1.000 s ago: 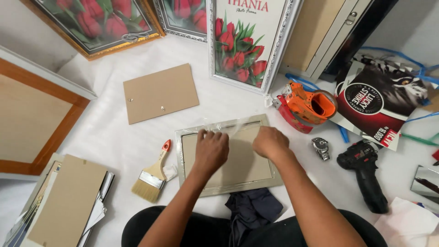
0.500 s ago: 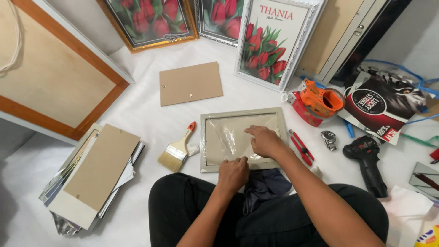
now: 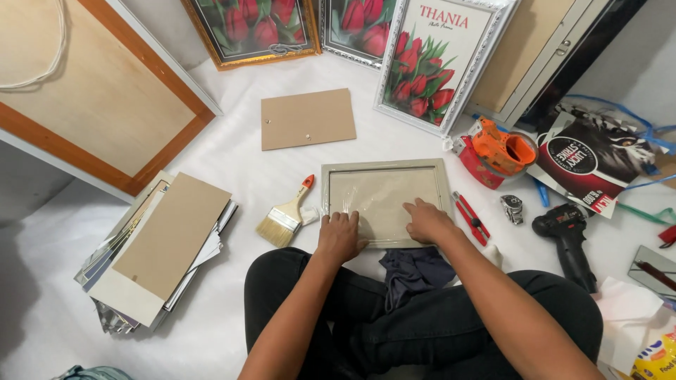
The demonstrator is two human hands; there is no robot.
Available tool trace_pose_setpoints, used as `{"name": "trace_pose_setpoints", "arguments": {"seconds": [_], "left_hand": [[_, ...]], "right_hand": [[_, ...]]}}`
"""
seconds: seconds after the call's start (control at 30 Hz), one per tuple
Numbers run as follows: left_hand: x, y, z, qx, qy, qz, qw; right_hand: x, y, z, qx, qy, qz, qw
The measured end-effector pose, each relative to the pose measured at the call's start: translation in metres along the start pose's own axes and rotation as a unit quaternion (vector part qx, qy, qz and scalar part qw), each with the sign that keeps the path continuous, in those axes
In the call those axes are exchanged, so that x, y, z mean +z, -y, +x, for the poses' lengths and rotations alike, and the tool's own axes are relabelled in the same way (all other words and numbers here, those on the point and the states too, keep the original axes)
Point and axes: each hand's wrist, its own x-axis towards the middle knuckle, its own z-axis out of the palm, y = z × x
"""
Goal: Assembling a picture frame by cleaning the glass and inserting the backing
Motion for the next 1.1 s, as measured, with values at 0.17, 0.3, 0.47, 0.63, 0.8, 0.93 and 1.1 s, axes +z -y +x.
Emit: {"name": "trace_pose_setpoints", "arguments": {"seconds": [0.17, 0.3, 0.47, 0.63, 0.8, 0.93, 1.1], "left_hand": [[-0.030, -0.016, -0.012, 0.030, 0.028, -0.035, 0.999], [-0.020, -0.017, -0.002, 0.041, 0.025, -0.005, 0.999], [-0.056, -0.020, -0.008, 0.042, 0.020, -0.006, 0.999], [-0.046, -0.010, 0.029, 0.004, 0.048, -0.084, 0.995], [-0.034, 0.012, 0.075, -0.018, -0.049, -0.106, 0.993], [-0.038, 0.010, 0.076, -0.062, -0.049, -0.170, 0.982], [-0.031, 0.011, 0.085, -0.085, 0.062, -0.129, 0.986]], "right_hand": [[0.007, -0.003, 0.000, 0.024, 0.011, -0.014, 1.000], [-0.017, 0.015, -0.015, 0.026, -0.028, 0.005, 0.999], [-0.039, 0.029, -0.016, 0.023, -0.079, 0.032, 0.996], [-0.044, 0.022, -0.004, 0.025, -0.101, 0.041, 0.994], [-0.043, 0.022, 0.001, 0.026, -0.091, 0.022, 0.995], [-0.048, 0.027, 0.007, 0.032, -0.111, 0.039, 0.993], [-0.040, 0.026, 0.019, 0.070, -0.105, 0.021, 0.992]]}}
